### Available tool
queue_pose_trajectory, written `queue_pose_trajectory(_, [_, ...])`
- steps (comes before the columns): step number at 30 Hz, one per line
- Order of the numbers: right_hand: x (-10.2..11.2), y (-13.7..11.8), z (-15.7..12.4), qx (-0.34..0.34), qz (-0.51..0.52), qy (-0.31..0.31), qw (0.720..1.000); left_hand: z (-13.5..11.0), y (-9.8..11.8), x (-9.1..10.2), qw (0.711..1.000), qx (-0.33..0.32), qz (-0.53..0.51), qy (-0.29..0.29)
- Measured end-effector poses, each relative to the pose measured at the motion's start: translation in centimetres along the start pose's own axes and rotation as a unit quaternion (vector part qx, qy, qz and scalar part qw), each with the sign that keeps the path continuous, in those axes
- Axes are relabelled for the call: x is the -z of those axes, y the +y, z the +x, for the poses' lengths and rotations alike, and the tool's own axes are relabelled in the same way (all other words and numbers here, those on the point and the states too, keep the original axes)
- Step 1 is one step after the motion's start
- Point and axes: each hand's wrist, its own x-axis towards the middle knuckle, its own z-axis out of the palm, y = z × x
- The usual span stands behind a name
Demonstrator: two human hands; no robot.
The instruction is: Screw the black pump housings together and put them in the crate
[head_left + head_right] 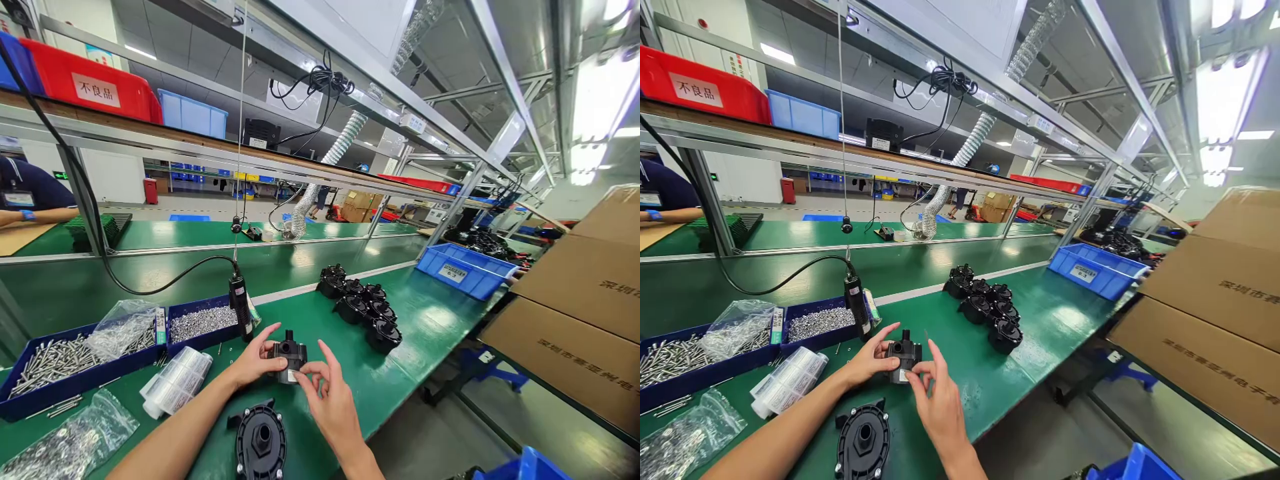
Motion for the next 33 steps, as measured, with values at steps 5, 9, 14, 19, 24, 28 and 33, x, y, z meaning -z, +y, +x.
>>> queue_pose_trajectory(5, [0.2,0.9,0.8,-0.071,-0.002,-0.032,0.997,-0.2,-0.2,-0.2,1.000,-0.017,-0.005,0.003])
queue_pose_trajectory(9, [-0.6,-0.7,1.4,-0.091,-0.037,-0.133,0.986,-0.8,0.2,-0.2,0.999,-0.036,0.030,-0.018])
queue_pose_trajectory(14, [1.2,-1.1,1.3,-0.064,-0.053,-0.179,0.980,-1.0,0.5,0.0,0.996,-0.025,0.017,-0.086])
queue_pose_trajectory(19, [6.3,2.8,1.3,-0.077,0.043,-0.296,0.951,-0.4,-0.7,-0.4,0.985,0.023,-0.085,-0.146])
queue_pose_trajectory(24, [11.6,7.5,8.3,-0.128,-0.087,0.156,0.976,-0.4,-1.7,-0.4,0.988,0.058,-0.082,-0.116])
queue_pose_trajectory(28, [14.5,10.0,13.5,-0.190,-0.142,0.272,0.933,0.6,-2.9,0.1,0.987,0.057,-0.075,-0.127])
queue_pose_trajectory(33, [15.2,11.4,14.2,-0.197,-0.151,0.245,0.937,2.5,-4.6,1.1,1.000,-0.015,-0.016,0.015])
